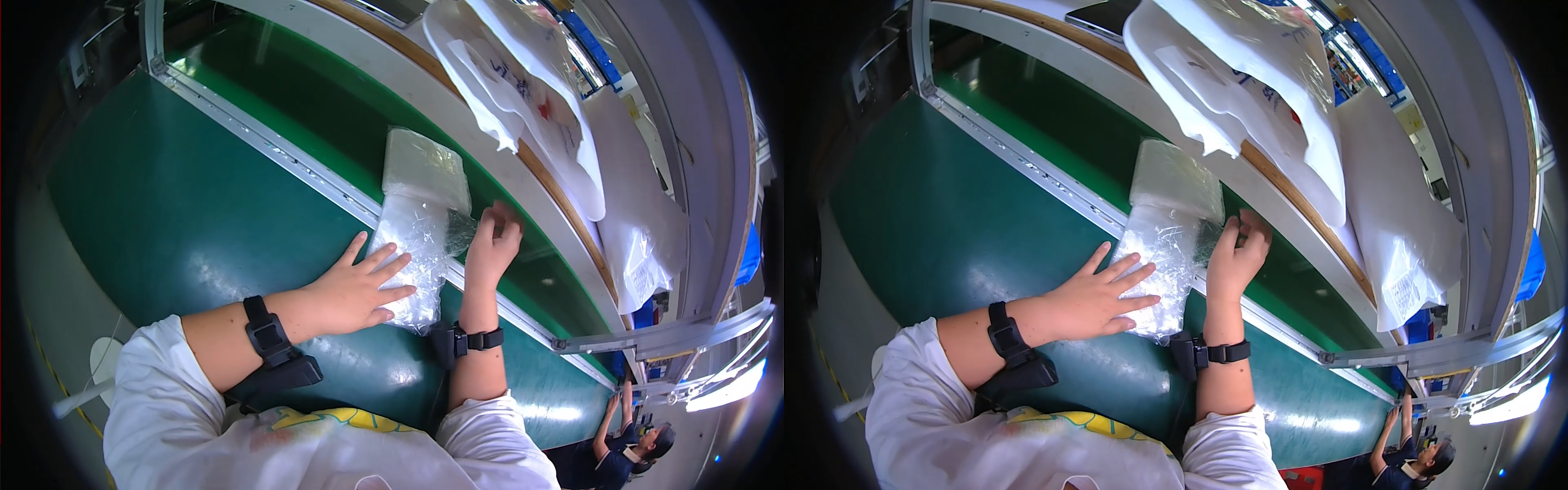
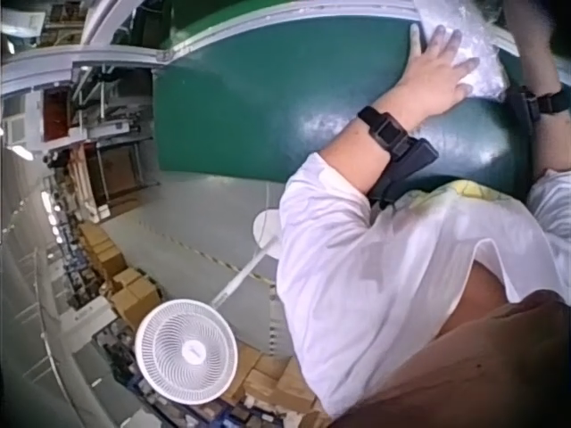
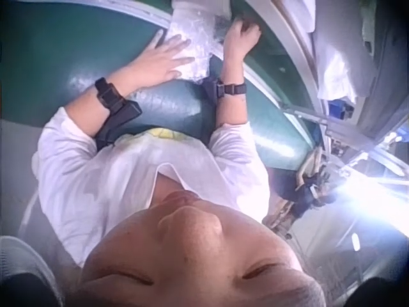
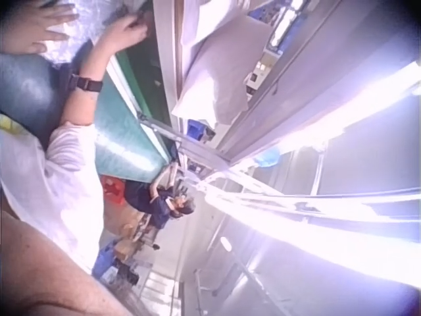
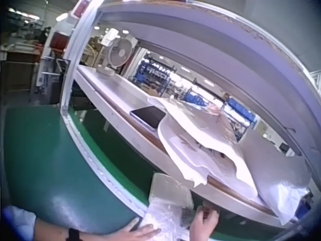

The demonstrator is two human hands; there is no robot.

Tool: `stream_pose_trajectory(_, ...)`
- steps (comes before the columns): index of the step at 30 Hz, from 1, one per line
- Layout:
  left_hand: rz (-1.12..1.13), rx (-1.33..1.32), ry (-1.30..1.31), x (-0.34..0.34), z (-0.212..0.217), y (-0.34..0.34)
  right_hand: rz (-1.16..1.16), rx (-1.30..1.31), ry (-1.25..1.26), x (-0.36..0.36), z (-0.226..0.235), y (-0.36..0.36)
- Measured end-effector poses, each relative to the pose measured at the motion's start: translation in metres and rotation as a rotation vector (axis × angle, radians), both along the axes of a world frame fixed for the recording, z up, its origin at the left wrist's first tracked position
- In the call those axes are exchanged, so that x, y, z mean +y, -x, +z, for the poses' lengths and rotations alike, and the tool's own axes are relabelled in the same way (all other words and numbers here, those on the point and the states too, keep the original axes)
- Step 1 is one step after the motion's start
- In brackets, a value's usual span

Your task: Folding and stacking transparent plastic bags on a workbench.

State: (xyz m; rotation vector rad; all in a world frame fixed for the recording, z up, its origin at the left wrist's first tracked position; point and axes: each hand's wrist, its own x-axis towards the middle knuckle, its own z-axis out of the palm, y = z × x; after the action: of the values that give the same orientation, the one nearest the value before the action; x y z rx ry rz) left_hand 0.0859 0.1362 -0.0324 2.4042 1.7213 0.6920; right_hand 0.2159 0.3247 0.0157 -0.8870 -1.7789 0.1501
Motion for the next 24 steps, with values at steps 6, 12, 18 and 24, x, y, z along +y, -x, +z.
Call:
stream_pose_trajectory(6, 0.017, 0.015, -0.042, -0.003, -0.002, -0.001, 0.667, -0.822, -0.094, -0.019, 0.023, 0.043)
stream_pose_trajectory(12, 0.014, -0.015, -0.047, -0.002, -0.005, -0.002, 0.553, -1.120, -0.245, -0.005, 0.014, 0.051)
stream_pose_trajectory(18, 0.028, 0.012, -0.023, -0.001, -0.006, -0.002, 0.590, -0.993, -0.252, -0.008, 0.030, 0.049)
stream_pose_trajectory(24, 0.021, 0.011, -0.005, 0.000, -0.006, -0.002, 0.684, -0.902, -0.290, -0.007, 0.032, 0.044)
